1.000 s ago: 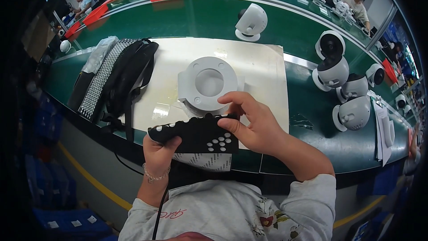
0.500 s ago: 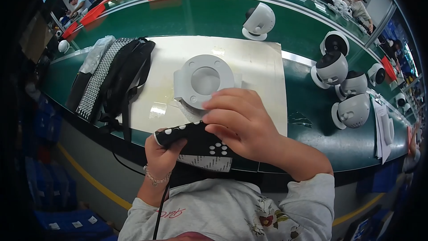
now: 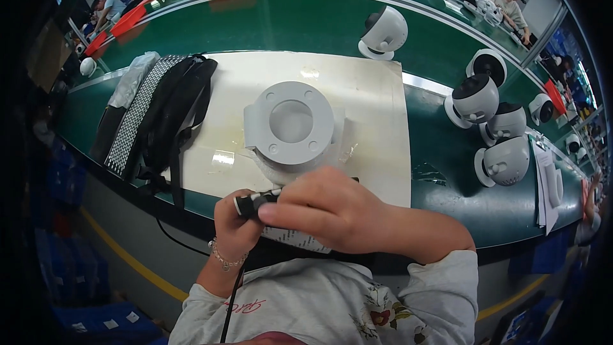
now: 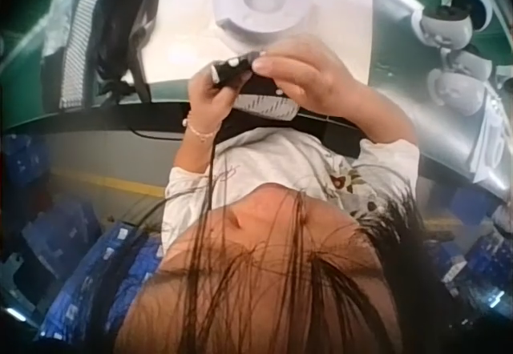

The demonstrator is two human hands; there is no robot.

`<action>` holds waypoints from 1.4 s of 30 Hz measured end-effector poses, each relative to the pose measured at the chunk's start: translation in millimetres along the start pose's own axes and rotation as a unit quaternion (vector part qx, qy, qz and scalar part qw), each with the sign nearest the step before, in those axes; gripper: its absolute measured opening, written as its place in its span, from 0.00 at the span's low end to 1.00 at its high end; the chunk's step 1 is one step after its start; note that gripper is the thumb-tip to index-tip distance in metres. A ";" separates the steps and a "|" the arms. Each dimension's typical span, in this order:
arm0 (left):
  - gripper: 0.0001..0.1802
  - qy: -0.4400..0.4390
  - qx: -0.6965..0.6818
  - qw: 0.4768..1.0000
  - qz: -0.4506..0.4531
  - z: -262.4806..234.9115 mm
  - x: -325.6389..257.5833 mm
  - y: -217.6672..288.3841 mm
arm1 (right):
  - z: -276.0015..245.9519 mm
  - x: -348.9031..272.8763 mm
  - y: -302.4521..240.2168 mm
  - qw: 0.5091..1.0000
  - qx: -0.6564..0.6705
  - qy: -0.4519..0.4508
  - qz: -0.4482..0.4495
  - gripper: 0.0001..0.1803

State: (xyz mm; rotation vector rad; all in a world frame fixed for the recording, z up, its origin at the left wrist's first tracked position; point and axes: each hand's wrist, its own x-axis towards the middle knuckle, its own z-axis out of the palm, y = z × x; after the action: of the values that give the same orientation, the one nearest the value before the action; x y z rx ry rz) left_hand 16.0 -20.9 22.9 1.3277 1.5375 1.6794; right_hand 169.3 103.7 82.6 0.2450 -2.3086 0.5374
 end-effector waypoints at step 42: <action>0.11 -0.030 0.157 0.961 0.224 1.2 21.1 -34.4 | -47.0 2.3 102.1 0.965 -0.078 0.139 0.208 0.34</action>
State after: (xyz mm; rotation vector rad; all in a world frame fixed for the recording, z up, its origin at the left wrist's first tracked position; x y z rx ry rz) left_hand 0.3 5.9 -2.8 1.9998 1.5993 1.6687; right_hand 163.7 216.0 82.9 -0.3782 -2.1131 0.5493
